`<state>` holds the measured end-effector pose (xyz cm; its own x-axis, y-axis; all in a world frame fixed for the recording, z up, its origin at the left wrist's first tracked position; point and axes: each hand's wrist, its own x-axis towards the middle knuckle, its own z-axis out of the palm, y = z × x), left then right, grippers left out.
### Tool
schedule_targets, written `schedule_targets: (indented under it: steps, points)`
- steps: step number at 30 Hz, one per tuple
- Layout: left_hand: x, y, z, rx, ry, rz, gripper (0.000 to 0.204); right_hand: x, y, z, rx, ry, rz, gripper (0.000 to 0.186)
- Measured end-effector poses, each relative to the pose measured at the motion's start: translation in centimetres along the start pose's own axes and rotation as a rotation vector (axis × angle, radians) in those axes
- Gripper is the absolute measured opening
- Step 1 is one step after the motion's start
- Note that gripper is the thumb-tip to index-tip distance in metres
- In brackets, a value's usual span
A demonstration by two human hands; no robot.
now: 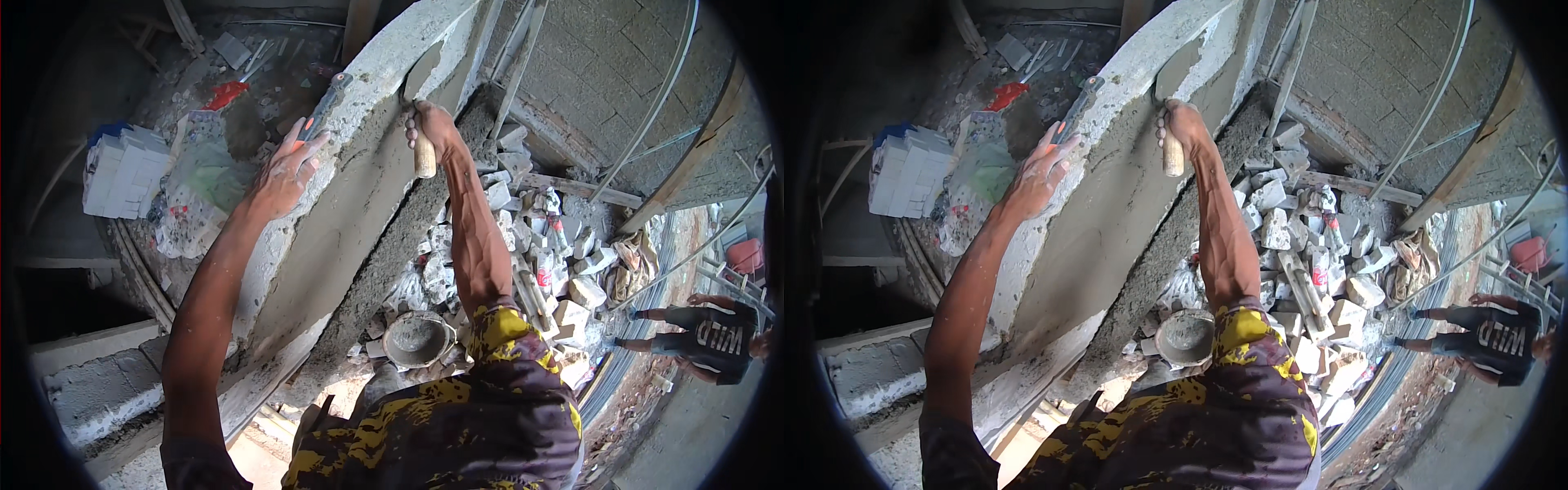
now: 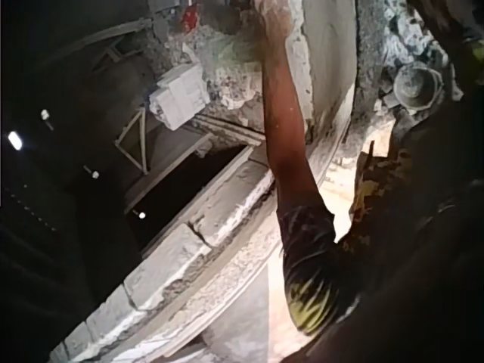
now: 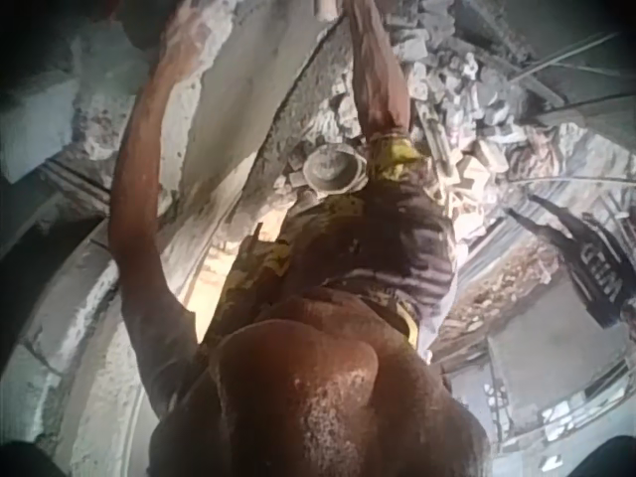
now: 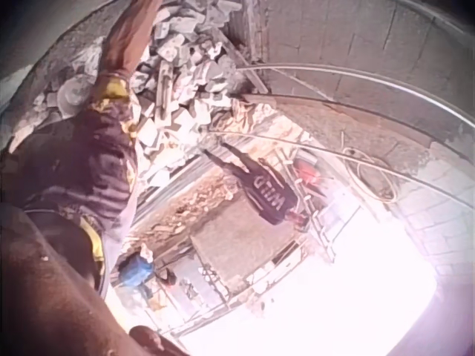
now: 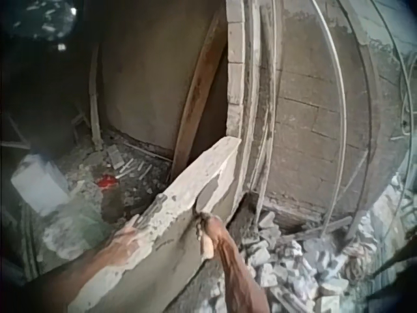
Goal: The person applies wet cement to a concrete wall using a trowel, scooping the mixture from a bucket and smoothing it across the surface. They move the trowel repeatedly to level the layer of cement.
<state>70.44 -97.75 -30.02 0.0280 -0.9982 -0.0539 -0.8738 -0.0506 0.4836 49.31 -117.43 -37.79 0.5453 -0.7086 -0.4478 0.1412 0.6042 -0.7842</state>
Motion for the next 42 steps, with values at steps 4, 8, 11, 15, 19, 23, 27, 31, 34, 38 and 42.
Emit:
schedule_targets:
  steps: [4,8,11,15,19,23,27,31,34,38,42]
  points:
    - [0.1,-0.1,0.1,0.070,-0.002,0.013,0.043,-3.9,0.7,2.2,-0.032,-0.046,-0.073,0.021]
    - [0.3,-0.2,0.3,0.077,-0.004,0.012,0.042,-8.5,4.1,3.0,-0.034,-0.136,-0.176,0.024]
    - [0.3,-0.2,0.3,0.120,0.028,0.049,0.044,-10.0,7.3,2.3,-0.064,-0.138,-0.164,0.024]
    - [0.0,0.0,0.2,0.156,0.035,0.054,0.045,-7.8,8.5,2.4,0.269,0.009,-0.053,0.024]
    - [0.3,-0.2,0.1,0.111,0.029,0.032,0.046,-6.2,7.1,5.0,0.132,-0.059,-0.051,0.022]
    - [0.2,-0.5,0.7,0.216,0.103,0.127,0.045,-10.3,7.2,7.4,0.025,-0.079,-0.024,0.022]
    - [0.0,-0.5,0.9,0.175,0.030,0.013,0.044,-16.7,9.8,8.3,-0.015,-0.198,-0.166,0.021]
    - [0.4,-0.2,0.4,0.202,0.060,0.148,0.043,-17.7,11.3,7.1,0.085,-0.139,-0.083,0.026]
    - [0.5,-0.3,0.3,0.186,0.017,0.062,0.045,-14.4,11.0,7.5,0.337,0.052,0.102,0.023]
    - [0.4,-0.5,0.4,0.188,0.035,0.083,0.044,-12.7,10.8,10.1,0.208,-0.149,-0.009,0.023]
    - [0.4,-0.4,0.4,0.214,0.071,0.153,0.043,-17.1,10.7,11.5,0.178,-0.234,0.008,0.023]
